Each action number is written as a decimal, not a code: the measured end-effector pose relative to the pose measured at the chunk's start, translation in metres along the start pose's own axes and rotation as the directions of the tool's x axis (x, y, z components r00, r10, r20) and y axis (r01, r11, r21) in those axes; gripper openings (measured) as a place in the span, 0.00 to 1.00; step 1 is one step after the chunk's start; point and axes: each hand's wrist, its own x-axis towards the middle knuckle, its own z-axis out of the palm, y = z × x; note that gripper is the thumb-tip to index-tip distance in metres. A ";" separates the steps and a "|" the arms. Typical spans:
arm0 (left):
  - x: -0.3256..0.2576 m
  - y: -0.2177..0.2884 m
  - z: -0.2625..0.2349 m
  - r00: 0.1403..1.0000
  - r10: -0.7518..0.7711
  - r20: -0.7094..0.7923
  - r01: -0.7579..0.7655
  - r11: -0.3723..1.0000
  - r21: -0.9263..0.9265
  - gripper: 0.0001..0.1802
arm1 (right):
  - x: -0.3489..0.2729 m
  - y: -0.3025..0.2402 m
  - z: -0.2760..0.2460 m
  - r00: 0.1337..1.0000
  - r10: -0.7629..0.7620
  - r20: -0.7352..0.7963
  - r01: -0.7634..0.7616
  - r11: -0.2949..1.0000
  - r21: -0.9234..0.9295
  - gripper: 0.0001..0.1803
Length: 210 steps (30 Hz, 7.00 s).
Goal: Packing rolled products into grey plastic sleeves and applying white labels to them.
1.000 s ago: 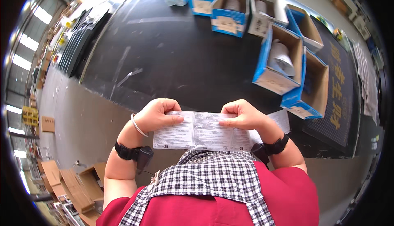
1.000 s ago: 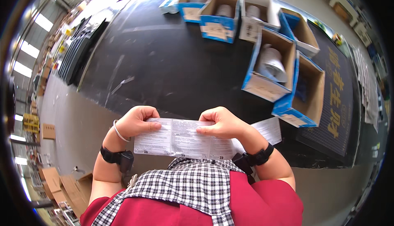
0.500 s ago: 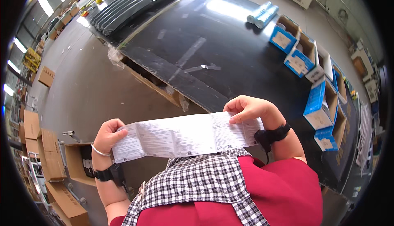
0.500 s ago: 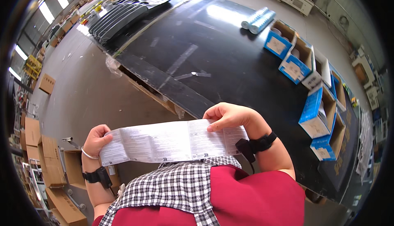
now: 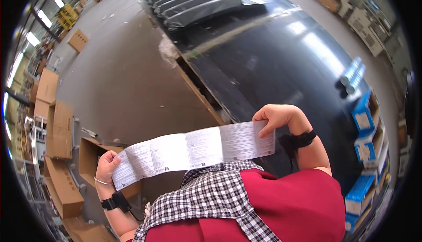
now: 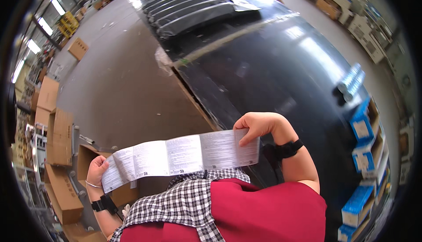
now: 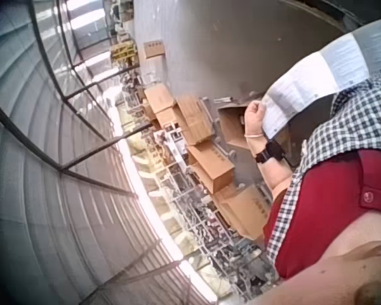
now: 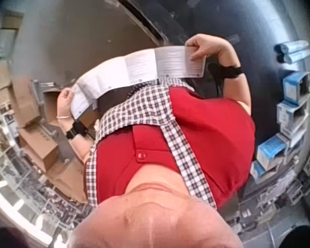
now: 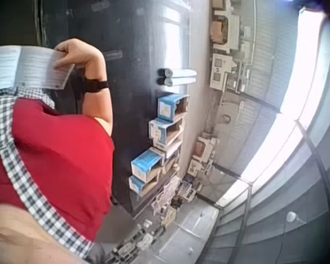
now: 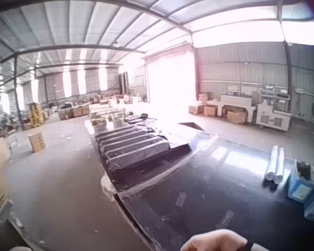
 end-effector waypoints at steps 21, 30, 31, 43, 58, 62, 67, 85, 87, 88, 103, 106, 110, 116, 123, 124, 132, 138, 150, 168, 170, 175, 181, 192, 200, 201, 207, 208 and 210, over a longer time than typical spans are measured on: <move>0.457 0.171 -0.100 0.576 0.455 0.679 -0.783 0.547 0.297 0.32 | 0.440 -0.331 -0.181 0.930 -0.364 -0.043 0.296 0.816 -0.496 0.15; 0.651 0.231 -0.171 0.868 0.247 0.431 -0.351 0.919 0.180 0.10 | 0.569 -0.372 -0.327 0.259 -0.755 -0.602 0.055 0.634 -0.772 0.24; 0.680 0.241 -0.181 0.883 0.232 0.408 -0.335 0.920 0.201 0.10 | 0.590 -0.371 -0.349 0.226 -0.755 -0.616 0.130 0.650 -0.749 0.27; 0.935 0.346 -0.257 0.812 0.413 0.413 -0.560 0.751 0.350 0.16 | 0.814 -0.426 -0.539 0.454 -0.625 -0.635 0.461 0.774 -0.433 0.30; 1.301 0.498 -0.240 0.083 0.052 0.995 -0.873 0.486 0.047 0.19 | 0.941 -0.449 -0.707 0.122 -0.296 -0.947 0.100 0.953 -0.285 0.14; 1.355 0.514 -0.208 -0.135 0.031 0.990 -0.834 0.536 -0.130 0.19 | 0.950 -0.453 -0.728 -0.026 -0.155 -0.988 0.115 0.981 -0.156 0.12; 1.389 0.533 -0.168 -0.236 0.041 0.971 -0.834 0.504 -0.225 0.20 | 0.949 -0.420 -0.752 -0.181 0.139 -0.974 0.363 0.930 0.066 0.12; 1.499 0.483 -0.041 0.113 0.005 0.994 -0.666 0.742 0.072 0.20 | 0.889 -0.360 -0.813 -0.590 -0.473 -0.654 -0.678 0.730 0.085 0.06; 1.471 0.477 -0.041 0.026 -0.474 0.880 -0.024 0.880 0.474 0.16 | 0.919 -0.368 -0.826 -0.418 -0.465 -0.780 -0.698 0.714 -0.052 0.09; 1.466 0.462 -0.038 0.051 -0.381 0.923 -0.010 0.924 0.382 0.15 | 0.933 -0.370 -0.826 -0.332 -0.449 -0.829 -0.727 0.682 -0.078 0.12; 1.495 0.419 0.028 0.262 0.271 0.926 -0.793 0.607 0.047 0.37 | 0.947 -0.298 -0.877 -0.612 0.433 -0.663 -0.012 0.832 0.554 0.27; 1.500 0.412 0.031 0.255 0.288 0.923 -0.792 0.609 0.029 0.38 | 0.949 -0.300 -0.881 -0.612 0.422 -0.668 -0.033 0.831 0.556 0.27; 1.495 0.416 0.034 0.220 0.312 0.924 -0.863 0.504 0.036 0.27 | 0.948 -0.297 -0.880 -0.617 0.409 -0.672 -0.079 0.818 0.570 0.24; 1.491 0.410 0.024 0.092 0.348 0.933 -0.993 0.100 0.060 0.09 | 0.948 -0.309 -0.879 -0.513 0.297 -0.805 -0.556 0.599 0.575 0.16; 1.518 0.406 -0.108 0.113 0.242 0.964 -0.891 0.454 -0.009 0.07 | 0.976 -0.327 -0.894 -0.147 0.222 -0.964 -0.571 0.777 0.266 0.36; 1.515 0.409 -0.132 0.170 0.252 0.953 -0.857 0.515 0.016 0.07 | 0.982 -0.328 -0.909 -0.101 0.319 -0.942 -0.690 0.660 0.297 0.36; 1.475 0.359 -0.343 0.822 0.035 0.569 -0.427 0.700 0.573 0.05 | 0.998 -0.316 -0.911 0.003 0.358 -0.934 -0.839 0.509 0.192 0.36; 1.454 0.218 -0.483 0.888 -0.386 0.250 -0.031 0.494 0.869 0.10 | 1.045 -0.397 -0.863 0.452 0.212 -0.866 -0.661 0.732 -0.166 0.33; 1.597 -0.104 -0.555 0.617 -0.786 0.028 0.593 0.488 0.640 0.26 | 1.332 -0.415 -0.960 0.751 -0.068 -0.657 -0.510 0.571 -0.643 0.60; 1.740 -0.413 -0.506 0.487 -0.870 -0.074 0.124 0.153 -0.981 0.28 | 1.313 -0.294 -0.958 0.765 -0.263 -0.588 -0.285 0.680 -0.676 0.66; 1.730 -0.369 -0.496 0.592 -0.802 -0.074 -0.101 0.017 -0.995 0.17 | 1.366 -0.306 -0.952 0.748 -0.236 -0.620 -0.290 0.725 -0.625 0.66; 1.677 -0.125 -0.495 0.893 -0.370 0.258 0.237 -0.103 -0.966 0.26 | 1.329 -0.378 -0.967 0.754 -0.206 -0.624 -0.419 0.582 -0.697 0.66; 1.604 0.049 -0.548 0.866 0.205 0.456 0.492 -0.193 -0.849 0.21 | 1.343 -0.395 -0.968 0.724 -0.205 -0.658 -0.469 0.553 -0.688 0.58; 1.519 0.310 -0.484 0.737 0.194 0.647 0.579 0.311 -0.753 0.18 | 1.277 -0.496 -0.936 0.776 -0.465 -0.426 0.295 0.865 -0.406 0.64; 1.392 0.417 -0.353 0.685 0.210 0.697 0.328 0.765 -0.554 0.26 | 1.084 -0.452 -0.810 0.690 -0.356 -0.630 0.389 0.917 -0.092 0.30; 1.376 0.427 -0.336 0.714 0.219 0.665 0.319 0.744 -0.587 0.26 | 1.058 -0.443 -0.794 0.669 -0.419 -0.614 0.434 0.891 -0.135 0.23; 1.338 0.459 -0.230 0.758 0.353 0.548 0.150 0.724 -0.674 0.16 | 0.933 -0.388 -0.725 0.667 -0.196 -0.718 0.716 0.433 0.547 0.19; 1.337 0.458 -0.214 0.799 0.365 0.478 0.069 0.735 -0.675 0.13 | 0.909 -0.383 -0.721 0.631 -0.155 -0.760 0.719 0.484 0.498 0.21; 1.332 0.463 -0.196 0.792 0.349 0.501 0.092 0.743 -0.663 0.12 | 0.865 -0.385 -0.713 0.605 -0.077 -0.792 0.691 0.546 0.474 0.25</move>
